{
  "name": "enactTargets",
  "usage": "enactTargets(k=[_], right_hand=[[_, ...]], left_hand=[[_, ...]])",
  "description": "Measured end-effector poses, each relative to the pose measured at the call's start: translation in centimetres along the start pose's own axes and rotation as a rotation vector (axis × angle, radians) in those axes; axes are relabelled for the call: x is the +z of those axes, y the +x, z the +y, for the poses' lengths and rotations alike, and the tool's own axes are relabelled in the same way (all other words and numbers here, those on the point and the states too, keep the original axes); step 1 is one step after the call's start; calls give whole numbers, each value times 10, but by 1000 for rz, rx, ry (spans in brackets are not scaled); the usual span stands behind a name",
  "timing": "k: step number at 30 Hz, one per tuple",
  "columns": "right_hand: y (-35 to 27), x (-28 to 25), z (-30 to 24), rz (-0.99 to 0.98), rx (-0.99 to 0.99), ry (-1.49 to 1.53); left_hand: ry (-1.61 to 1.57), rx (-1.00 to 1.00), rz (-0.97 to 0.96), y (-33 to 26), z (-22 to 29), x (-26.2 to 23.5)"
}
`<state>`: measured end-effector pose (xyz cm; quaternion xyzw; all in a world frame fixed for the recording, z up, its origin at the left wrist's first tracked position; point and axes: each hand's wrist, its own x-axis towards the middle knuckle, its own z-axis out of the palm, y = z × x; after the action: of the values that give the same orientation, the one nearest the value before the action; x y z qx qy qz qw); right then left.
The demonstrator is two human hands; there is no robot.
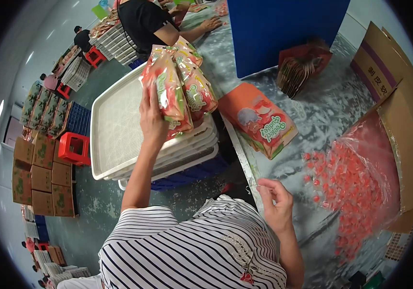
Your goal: Packaging small candies into individual plastic bags at a factory station.
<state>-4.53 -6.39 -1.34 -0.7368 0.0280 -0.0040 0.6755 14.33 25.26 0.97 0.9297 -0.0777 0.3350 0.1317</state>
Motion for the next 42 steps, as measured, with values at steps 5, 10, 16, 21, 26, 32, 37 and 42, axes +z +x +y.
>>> enactTargets(k=[5,10,16,21,26,32,37,42], right_hand=[[-13,-21,38,66,103,67],[-37,-41,61,185,262,142],[-62,-53,78,334,374,255],[-86,-58,90,422,440,273],[-97,-62,100,489,499,373],[-30,-63,99,339,431,353],[32,-53,98,231,387,312],[55,-40,84,369,246,337]], left_hand=[[-35,-262,-285,-61,-93,57],[14,-197,-253,-45,-40,42],[-362,421,-193,-24,116,75],[-328,483,-449,-56,177,149],[-236,422,-467,-78,183,195],[-196,391,-454,-78,187,193],[-416,312,-495,-63,184,177],[-579,448,-496,-57,205,117]])
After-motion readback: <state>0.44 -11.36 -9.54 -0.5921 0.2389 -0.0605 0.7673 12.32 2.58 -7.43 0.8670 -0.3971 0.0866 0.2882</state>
